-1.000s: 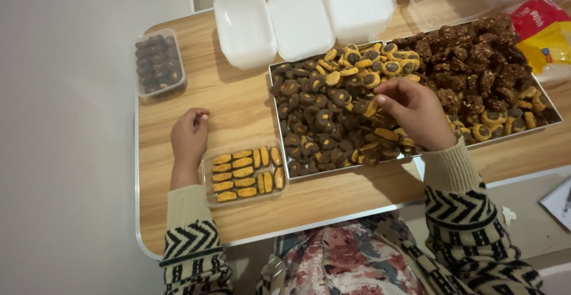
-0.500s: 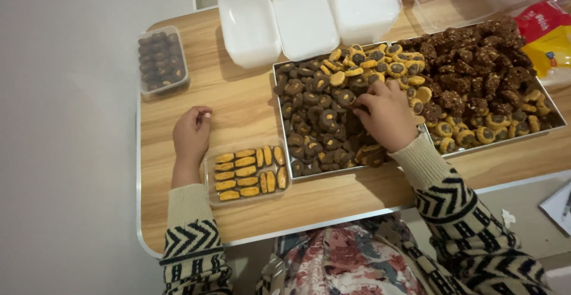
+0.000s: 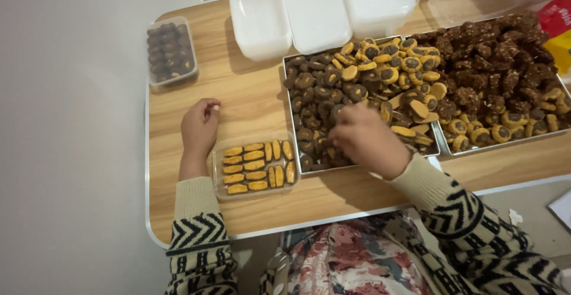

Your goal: Arranging various types of cookies from large trays into smaller plastic containers for packaging.

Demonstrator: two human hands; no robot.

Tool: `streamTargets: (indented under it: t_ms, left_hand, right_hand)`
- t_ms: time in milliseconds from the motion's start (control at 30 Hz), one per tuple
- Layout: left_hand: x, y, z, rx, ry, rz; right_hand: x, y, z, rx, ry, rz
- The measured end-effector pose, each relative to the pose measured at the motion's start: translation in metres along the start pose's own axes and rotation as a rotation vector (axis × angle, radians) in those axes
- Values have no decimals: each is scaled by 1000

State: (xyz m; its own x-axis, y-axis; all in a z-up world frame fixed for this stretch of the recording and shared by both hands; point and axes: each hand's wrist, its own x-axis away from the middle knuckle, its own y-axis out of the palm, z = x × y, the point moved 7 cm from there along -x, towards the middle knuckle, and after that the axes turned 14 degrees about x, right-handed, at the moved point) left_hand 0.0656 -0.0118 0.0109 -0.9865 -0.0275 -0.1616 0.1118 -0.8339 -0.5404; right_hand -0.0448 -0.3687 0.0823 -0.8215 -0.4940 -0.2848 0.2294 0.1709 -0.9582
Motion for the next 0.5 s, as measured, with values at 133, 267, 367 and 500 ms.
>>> streamTargets:
  t_ms: [133, 267, 367, 500]
  left_hand:
    - [2, -1, 2, -2, 9, -6]
    - [1, 0, 2, 8, 32, -12]
    - [3, -1, 3, 13, 29, -11]
    - [5, -3, 10, 11, 22, -28]
  right_hand:
    - [5, 29, -31, 128, -172, -57]
    - [0, 11, -46, 372, -220, -1]
    - [1, 11, -40, 436, -181, 32]
    - [0, 7, -33, 441, -125, 8]
